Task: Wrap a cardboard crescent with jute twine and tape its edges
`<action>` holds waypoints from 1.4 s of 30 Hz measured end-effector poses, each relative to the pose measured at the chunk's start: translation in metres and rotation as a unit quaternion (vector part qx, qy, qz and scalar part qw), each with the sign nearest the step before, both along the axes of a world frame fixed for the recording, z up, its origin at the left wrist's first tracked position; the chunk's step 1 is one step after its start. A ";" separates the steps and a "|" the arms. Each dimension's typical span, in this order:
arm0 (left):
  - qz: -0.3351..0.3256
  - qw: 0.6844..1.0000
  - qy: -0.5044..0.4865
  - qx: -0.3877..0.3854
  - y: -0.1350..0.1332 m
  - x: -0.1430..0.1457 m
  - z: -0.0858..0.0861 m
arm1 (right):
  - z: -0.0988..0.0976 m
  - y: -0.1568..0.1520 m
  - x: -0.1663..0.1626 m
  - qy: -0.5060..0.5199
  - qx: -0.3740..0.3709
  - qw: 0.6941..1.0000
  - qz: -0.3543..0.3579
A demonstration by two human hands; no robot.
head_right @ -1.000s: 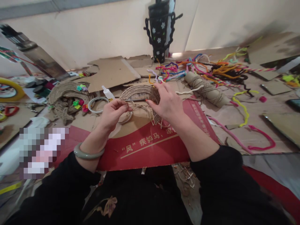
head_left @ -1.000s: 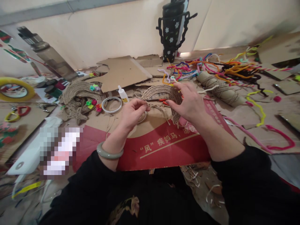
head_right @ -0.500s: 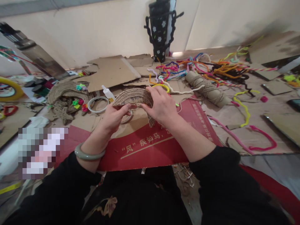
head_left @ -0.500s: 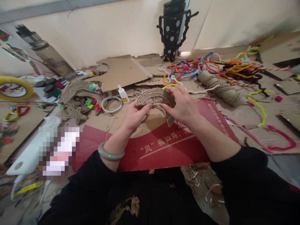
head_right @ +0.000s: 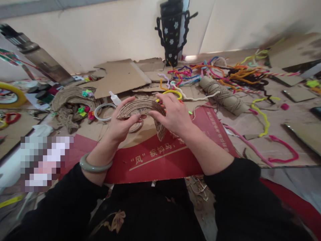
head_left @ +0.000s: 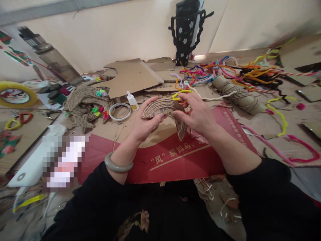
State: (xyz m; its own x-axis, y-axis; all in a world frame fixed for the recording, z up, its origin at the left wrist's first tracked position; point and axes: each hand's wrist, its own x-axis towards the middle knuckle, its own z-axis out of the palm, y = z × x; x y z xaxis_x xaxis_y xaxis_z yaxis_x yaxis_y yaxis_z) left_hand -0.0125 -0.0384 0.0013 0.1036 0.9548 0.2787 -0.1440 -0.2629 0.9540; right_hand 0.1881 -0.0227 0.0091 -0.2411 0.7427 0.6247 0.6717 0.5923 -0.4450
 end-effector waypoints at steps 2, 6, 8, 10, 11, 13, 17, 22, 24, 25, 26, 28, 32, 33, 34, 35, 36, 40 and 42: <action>-0.011 1.000 -0.011 -0.006 0.000 0.000 0.001 | 0.003 0.003 0.009 0.065 -0.004 0.998 0.000; -0.031 0.999 -0.024 -0.029 -0.001 0.000 0.001 | 0.003 0.016 0.026 0.203 -0.032 0.979 -0.017; -0.038 0.998 -0.021 -0.049 -0.003 0.000 0.002 | 0.002 0.022 0.031 0.253 -0.037 0.967 -0.004; -0.050 0.996 -0.018 -0.069 -0.005 0.001 0.003 | 0.001 0.025 0.032 0.283 -0.047 0.958 0.016; -0.057 0.995 -0.019 -0.077 -0.005 0.002 0.003 | 0.002 0.025 0.031 0.288 -0.055 0.956 0.028; -0.067 0.994 -0.023 -0.088 -0.007 0.003 0.005 | 0.004 0.021 0.027 0.276 -0.073 0.957 0.051; -0.069 0.993 -0.020 -0.092 -0.009 0.005 0.006 | 0.009 0.008 0.017 0.207 -0.074 0.974 0.061; -0.072 0.994 -0.007 -0.082 -0.011 0.007 0.006 | 0.008 0.003 0.011 0.164 -0.079 0.982 0.057; -0.071 0.994 -0.006 -0.080 -0.011 0.007 0.005 | 0.008 0.003 0.010 0.156 -0.085 0.981 0.078; -0.070 0.994 -0.005 -0.080 -0.011 0.008 0.005 | 0.008 0.002 0.009 0.149 -0.080 0.982 0.083; -0.069 0.994 -0.004 -0.079 -0.011 0.008 0.004 | 0.009 0.001 0.008 0.140 -0.067 0.984 0.084; -0.071 0.995 -0.003 -0.073 -0.012 0.008 0.004 | 0.012 -0.002 0.006 0.115 -0.029 0.990 0.078; -0.074 0.996 -0.002 -0.050 -0.012 0.009 0.003 | 0.014 -0.011 0.000 0.055 0.018 0.993 0.105; -0.076 0.996 -0.002 -0.043 -0.012 0.009 0.003 | 0.014 -0.013 -0.002 0.041 0.022 0.992 0.117; -0.079 0.996 0.000 -0.037 -0.012 0.009 0.003 | 0.014 -0.014 -0.004 0.029 0.025 0.991 0.125; -0.081 0.996 0.003 -0.033 -0.013 0.009 0.003 | 0.013 -0.015 -0.005 0.019 0.028 0.991 0.130; -0.081 0.996 0.007 -0.030 -0.013 0.009 0.002 | 0.013 -0.015 -0.006 0.011 0.030 0.991 0.130; -0.079 0.997 0.015 -0.016 -0.014 0.010 0.002 | 0.012 -0.016 -0.007 -0.001 0.037 0.993 0.116; -0.074 0.997 0.017 -0.011 -0.014 0.010 0.002 | 0.012 -0.016 -0.007 -0.003 0.040 0.992 0.116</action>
